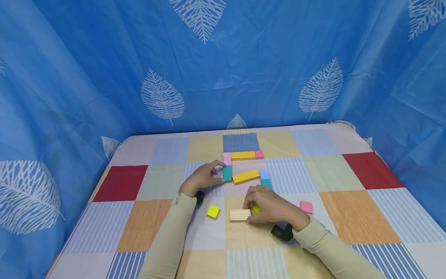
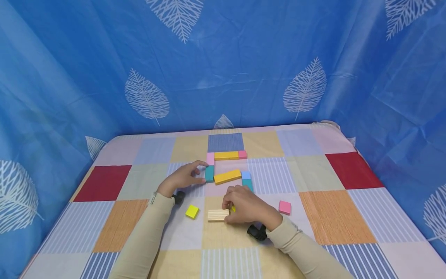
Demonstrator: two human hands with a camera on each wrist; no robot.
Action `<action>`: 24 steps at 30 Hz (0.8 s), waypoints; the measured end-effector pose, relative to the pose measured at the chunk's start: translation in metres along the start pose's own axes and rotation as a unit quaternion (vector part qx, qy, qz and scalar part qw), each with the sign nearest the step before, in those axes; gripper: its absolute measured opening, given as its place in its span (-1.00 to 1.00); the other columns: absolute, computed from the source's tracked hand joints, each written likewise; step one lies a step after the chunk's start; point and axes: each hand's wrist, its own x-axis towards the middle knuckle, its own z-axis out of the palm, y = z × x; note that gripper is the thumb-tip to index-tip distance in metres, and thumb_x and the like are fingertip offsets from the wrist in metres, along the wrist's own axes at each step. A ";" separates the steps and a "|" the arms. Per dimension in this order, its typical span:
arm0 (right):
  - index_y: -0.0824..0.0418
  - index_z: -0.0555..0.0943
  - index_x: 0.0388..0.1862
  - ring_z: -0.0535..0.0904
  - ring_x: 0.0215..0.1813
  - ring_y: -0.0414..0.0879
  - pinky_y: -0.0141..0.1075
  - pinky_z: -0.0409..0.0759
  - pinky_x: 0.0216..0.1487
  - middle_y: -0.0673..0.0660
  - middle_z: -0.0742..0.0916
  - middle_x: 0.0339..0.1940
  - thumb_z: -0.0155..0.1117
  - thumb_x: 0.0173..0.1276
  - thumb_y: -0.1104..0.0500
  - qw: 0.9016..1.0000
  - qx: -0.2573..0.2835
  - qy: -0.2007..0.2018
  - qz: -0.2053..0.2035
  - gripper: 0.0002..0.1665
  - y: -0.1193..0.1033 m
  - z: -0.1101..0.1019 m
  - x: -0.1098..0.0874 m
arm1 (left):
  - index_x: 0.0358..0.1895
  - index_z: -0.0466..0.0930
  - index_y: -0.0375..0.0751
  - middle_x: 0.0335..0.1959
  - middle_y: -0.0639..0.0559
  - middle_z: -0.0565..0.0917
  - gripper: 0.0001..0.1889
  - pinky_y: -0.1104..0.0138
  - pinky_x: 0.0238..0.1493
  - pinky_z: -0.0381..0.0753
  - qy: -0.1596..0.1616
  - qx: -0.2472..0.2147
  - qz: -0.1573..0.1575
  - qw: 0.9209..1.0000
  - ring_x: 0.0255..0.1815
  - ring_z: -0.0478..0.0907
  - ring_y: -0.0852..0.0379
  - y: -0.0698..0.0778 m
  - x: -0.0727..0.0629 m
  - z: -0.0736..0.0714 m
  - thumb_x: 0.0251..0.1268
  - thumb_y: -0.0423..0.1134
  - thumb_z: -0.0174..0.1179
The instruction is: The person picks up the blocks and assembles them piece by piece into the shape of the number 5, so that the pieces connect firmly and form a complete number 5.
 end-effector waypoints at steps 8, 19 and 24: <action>0.02 0.75 -0.32 0.46 -0.16 -0.27 -0.14 0.38 0.02 -0.22 0.60 -0.28 0.70 0.15 0.15 1.000 0.003 -0.002 0.013 -0.77 0.002 -0.002 -0.002 | 0.51 0.51 0.06 0.19 -0.20 0.65 -0.39 0.04 0.26 0.65 0.000 0.005 -0.002 1.000 0.09 0.55 -0.12 0.000 0.001 0.000 0.45 -0.20 0.47; 0.05 0.76 -0.29 0.49 -0.14 -0.24 -0.11 0.40 0.03 -0.19 0.61 -0.26 0.72 0.17 0.13 1.000 0.010 -0.009 0.019 -0.76 0.003 -0.005 -0.001 | 0.51 0.51 0.04 0.17 -0.20 0.65 -0.39 0.04 0.25 0.66 -0.001 0.008 0.002 1.000 0.09 0.55 -0.12 -0.001 0.000 0.000 0.46 -0.20 0.47; 0.04 0.76 -0.29 0.50 -0.14 -0.23 -0.11 0.41 0.03 -0.18 0.62 -0.25 0.73 0.19 0.12 1.000 0.011 -0.007 0.012 -0.76 0.004 -0.006 -0.002 | 0.52 0.50 0.05 0.19 -0.20 0.65 -0.38 0.03 0.25 0.65 -0.003 0.005 -0.002 1.000 0.09 0.56 -0.12 0.000 0.001 0.000 0.46 -0.20 0.47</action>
